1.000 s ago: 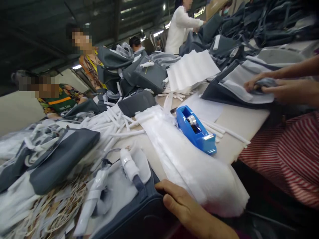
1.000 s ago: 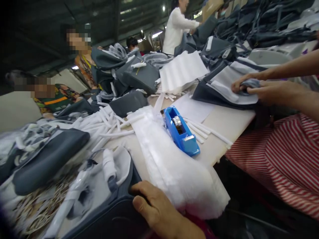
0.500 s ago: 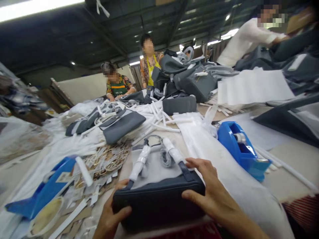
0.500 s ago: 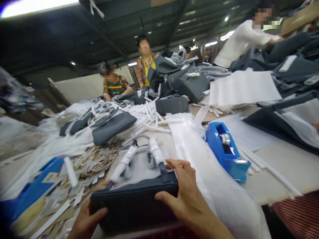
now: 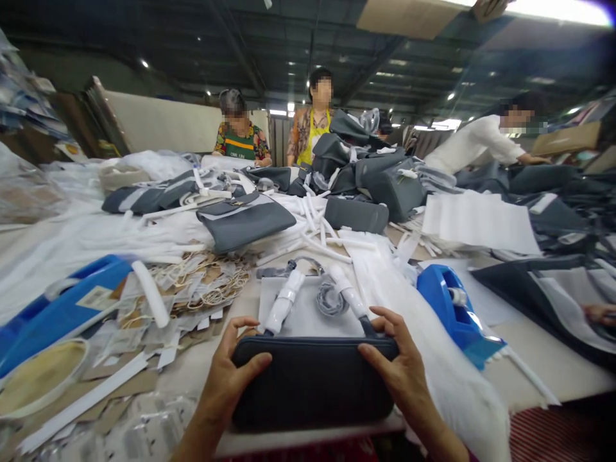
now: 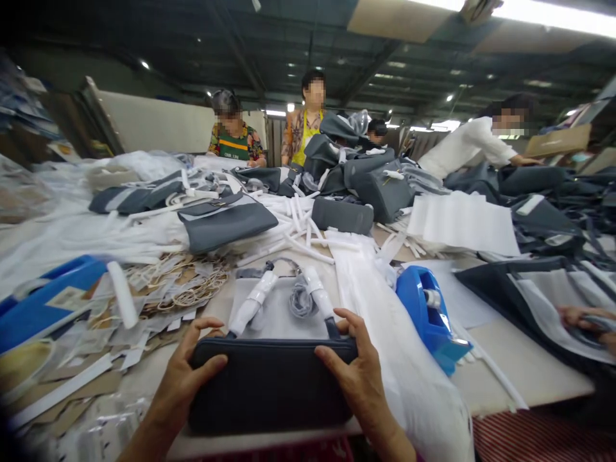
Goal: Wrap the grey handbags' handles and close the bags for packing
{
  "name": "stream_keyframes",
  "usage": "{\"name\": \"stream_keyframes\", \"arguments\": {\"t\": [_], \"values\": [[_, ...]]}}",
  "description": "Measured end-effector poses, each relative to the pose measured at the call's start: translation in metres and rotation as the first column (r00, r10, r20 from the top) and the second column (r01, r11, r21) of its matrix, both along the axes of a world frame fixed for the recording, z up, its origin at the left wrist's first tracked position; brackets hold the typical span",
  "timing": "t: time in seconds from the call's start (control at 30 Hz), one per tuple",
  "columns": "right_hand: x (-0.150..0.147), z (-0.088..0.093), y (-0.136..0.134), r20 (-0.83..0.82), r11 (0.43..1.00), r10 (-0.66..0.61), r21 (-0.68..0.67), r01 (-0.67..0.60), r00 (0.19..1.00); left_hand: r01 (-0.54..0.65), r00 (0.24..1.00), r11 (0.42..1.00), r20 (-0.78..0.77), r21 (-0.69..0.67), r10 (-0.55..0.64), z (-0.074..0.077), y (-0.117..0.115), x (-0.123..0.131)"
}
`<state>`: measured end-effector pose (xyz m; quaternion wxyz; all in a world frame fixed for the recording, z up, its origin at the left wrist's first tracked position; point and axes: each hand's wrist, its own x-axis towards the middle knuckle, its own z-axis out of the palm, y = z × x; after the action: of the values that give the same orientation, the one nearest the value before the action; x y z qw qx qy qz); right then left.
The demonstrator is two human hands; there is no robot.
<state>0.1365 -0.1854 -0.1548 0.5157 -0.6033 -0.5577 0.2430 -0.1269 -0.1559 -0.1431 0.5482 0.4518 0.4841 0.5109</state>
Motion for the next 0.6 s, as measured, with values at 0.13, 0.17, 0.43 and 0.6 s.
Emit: {"name": "stream_keyframes", "arguments": {"t": [0.13,0.17,0.43,0.6], "values": [[-0.004,-0.004,0.01,0.027,0.999,-0.027,-0.041,0.029,0.999,0.0,1.0,0.998,-0.027,-0.07,-0.002,-0.007,0.006,-0.003],[-0.004,-0.006,0.013,0.055,0.998,-0.04,-0.046,0.042,0.998,0.007,0.999,0.997,-0.042,-0.074,-0.011,-0.01,0.008,-0.004],[-0.004,-0.027,0.035,0.363,0.996,-0.055,0.088,0.025,0.93,-0.033,0.954,0.998,-0.296,0.053,0.047,-0.029,0.02,-0.005],[-0.021,-0.027,0.035,0.691,0.956,-0.173,0.29,-0.05,0.702,-0.047,0.901,0.994,-0.426,0.1,0.085,-0.034,0.027,-0.006]]}}
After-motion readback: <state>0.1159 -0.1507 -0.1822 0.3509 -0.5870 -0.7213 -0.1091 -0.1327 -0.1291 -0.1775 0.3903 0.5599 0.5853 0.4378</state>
